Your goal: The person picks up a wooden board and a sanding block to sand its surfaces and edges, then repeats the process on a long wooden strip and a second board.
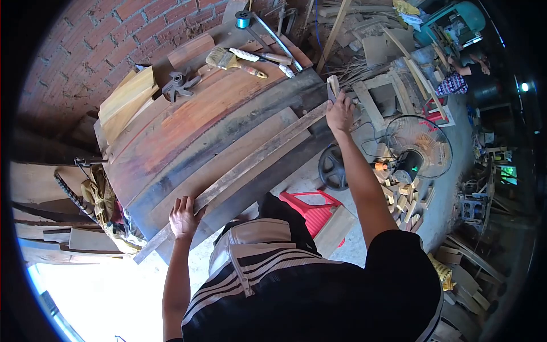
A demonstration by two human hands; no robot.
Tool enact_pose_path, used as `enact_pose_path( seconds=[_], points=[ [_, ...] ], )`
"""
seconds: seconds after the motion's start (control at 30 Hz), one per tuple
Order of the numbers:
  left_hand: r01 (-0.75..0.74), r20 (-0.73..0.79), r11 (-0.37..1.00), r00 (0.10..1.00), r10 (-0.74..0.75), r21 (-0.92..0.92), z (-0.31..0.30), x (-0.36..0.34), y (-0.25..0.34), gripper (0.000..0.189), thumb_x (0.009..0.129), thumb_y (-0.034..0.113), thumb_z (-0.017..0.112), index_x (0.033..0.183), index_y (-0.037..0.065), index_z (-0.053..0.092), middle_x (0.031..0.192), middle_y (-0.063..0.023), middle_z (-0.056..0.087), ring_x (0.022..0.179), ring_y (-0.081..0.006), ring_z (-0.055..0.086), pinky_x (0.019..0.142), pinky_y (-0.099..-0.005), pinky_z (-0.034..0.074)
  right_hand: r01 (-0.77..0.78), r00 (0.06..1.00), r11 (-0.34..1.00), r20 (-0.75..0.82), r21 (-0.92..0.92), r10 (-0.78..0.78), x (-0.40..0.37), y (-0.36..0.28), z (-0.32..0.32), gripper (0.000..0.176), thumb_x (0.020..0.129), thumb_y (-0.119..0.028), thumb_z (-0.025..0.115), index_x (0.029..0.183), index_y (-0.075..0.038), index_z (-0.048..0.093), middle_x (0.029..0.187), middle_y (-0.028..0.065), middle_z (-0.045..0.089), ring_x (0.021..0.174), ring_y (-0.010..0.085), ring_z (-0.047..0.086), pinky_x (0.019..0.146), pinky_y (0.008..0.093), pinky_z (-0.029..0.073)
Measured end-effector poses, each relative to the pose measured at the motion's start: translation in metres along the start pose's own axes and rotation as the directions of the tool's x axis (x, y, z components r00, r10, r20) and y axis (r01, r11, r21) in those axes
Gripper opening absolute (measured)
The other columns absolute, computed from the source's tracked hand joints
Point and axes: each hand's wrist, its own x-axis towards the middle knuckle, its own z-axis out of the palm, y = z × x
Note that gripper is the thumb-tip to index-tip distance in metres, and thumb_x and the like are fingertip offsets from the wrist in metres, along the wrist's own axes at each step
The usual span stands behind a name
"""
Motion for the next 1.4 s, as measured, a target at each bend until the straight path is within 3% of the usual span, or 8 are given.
enact_pose_path(
  seconds=[0.2, 0.4, 1.0, 1.1, 1.17, 1.27, 1.33, 1.4],
  points=[
    [0.054, 0.014, 0.998, 0.998, -0.054, 0.022, -0.001, 0.003, 0.007, 0.044, 0.074, 0.038, 0.082, 0.103, 0.011, 0.063, 0.094, -0.0047, 0.063, 0.091, -0.0267, 0.064, 0.073, -0.0424, 0.056, 0.25, 0.967, 0.968, 0.031, 0.026, -0.251, -0.059, -0.028, -0.024, 0.065, 0.09, -0.026, 0.069, 0.145, -0.004, 0.043, 0.119, 0.0189, 0.055, 0.107, 0.0383, 0.057, 0.088, 0.0461, 0.052],
    [0.029, -0.017, 0.999, 0.999, -0.028, 0.046, -0.003, 0.003, 0.006, 0.039, 0.074, 0.038, 0.081, 0.095, 0.011, 0.062, 0.091, -0.005, 0.061, 0.089, -0.0266, 0.062, 0.074, -0.0406, 0.055, -0.009, 1.0, 0.999, 0.029, -0.041, 0.01, 0.024, -0.005, 0.01, 0.054, 0.094, -0.031, 0.063, 0.138, -0.006, 0.044, 0.12, 0.0199, 0.056, 0.109, 0.0395, 0.058, 0.087, 0.0478, 0.053],
    [0.01, -0.02, 0.997, 1.0, -0.009, 0.073, 0.0, 0.002, 0.002, 0.042, 0.075, 0.042, 0.079, 0.093, 0.009, 0.062, 0.09, -0.0056, 0.062, 0.088, -0.0264, 0.063, 0.074, -0.0393, 0.056, -0.036, 0.996, 0.997, 0.087, 0.074, 0.03, -0.007, -0.004, 0.001, 0.058, 0.095, -0.032, 0.064, 0.142, -0.006, 0.043, 0.13, 0.0197, 0.052, 0.122, 0.0371, 0.052, 0.098, 0.045, 0.048],
    [0.034, -0.023, 0.998, 0.999, -0.032, 0.058, 0.0, 0.002, 0.004, 0.042, 0.073, 0.041, 0.08, 0.093, 0.009, 0.062, 0.091, -0.0052, 0.062, 0.089, -0.0262, 0.063, 0.075, -0.0392, 0.056, -0.082, 0.967, 0.731, 0.231, 0.678, -0.106, -0.019, 0.037, 0.027, 0.057, 0.099, -0.029, 0.063, 0.149, -0.011, 0.042, 0.129, 0.012, 0.058, 0.118, 0.0268, 0.058, 0.098, 0.0371, 0.046],
    [0.041, -0.016, 0.998, 0.999, -0.04, 0.044, 0.0, 0.001, 0.003, 0.042, 0.073, 0.041, 0.08, 0.094, 0.009, 0.062, 0.092, -0.005, 0.062, 0.09, -0.026, 0.063, 0.076, -0.039, 0.056, -0.581, 0.802, 0.036, 0.579, 0.813, -0.149, -0.03, 0.027, -0.022, 0.056, 0.099, -0.022, 0.064, 0.15, -0.012, 0.043, 0.127, 0.0068, 0.061, 0.111, 0.0178, 0.06, 0.095, 0.0322, 0.046],
    [0.044, 0.001, 0.998, 0.999, -0.044, 0.046, -0.003, 0.001, 0.004, 0.042, 0.072, 0.039, 0.081, 0.096, 0.01, 0.062, 0.092, -0.0047, 0.062, 0.09, -0.0254, 0.063, 0.076, -0.0382, 0.056, -0.572, 0.812, -0.005, 0.565, 0.82, -0.144, -0.02, 0.033, -0.046, 0.059, 0.098, -0.015, 0.066, 0.151, -0.008, 0.041, 0.132, 0.005, 0.058, 0.118, 0.0169, 0.057, 0.099, 0.0314, 0.045],
    [0.035, -0.005, 0.998, 0.999, -0.035, 0.045, -0.003, 0.001, 0.004, 0.042, 0.071, 0.038, 0.081, 0.097, 0.01, 0.062, 0.093, -0.0046, 0.062, 0.091, -0.0255, 0.063, 0.076, -0.0385, 0.056, -0.525, 0.84, 0.079, 0.531, 0.847, -0.113, 0.001, 0.045, -0.042, 0.057, 0.096, -0.014, 0.067, 0.148, -0.008, 0.043, 0.133, 0.0089, 0.058, 0.119, 0.021, 0.057, 0.099, 0.0344, 0.045],
    [0.034, -0.001, 0.999, 0.999, -0.034, 0.041, -0.001, 0.001, 0.003, 0.043, 0.071, 0.038, 0.081, 0.098, 0.011, 0.062, 0.093, -0.0046, 0.062, 0.091, -0.0256, 0.063, 0.076, -0.0386, 0.056, 0.064, 0.904, 0.744, 0.278, 0.665, -0.325, 0.019, 0.051, -0.051, 0.059, 0.094, -0.013, 0.068, 0.147, -0.011, 0.043, 0.135, 0.0132, 0.058, 0.122, 0.0268, 0.057, 0.1, 0.0384, 0.045]
  ],
)
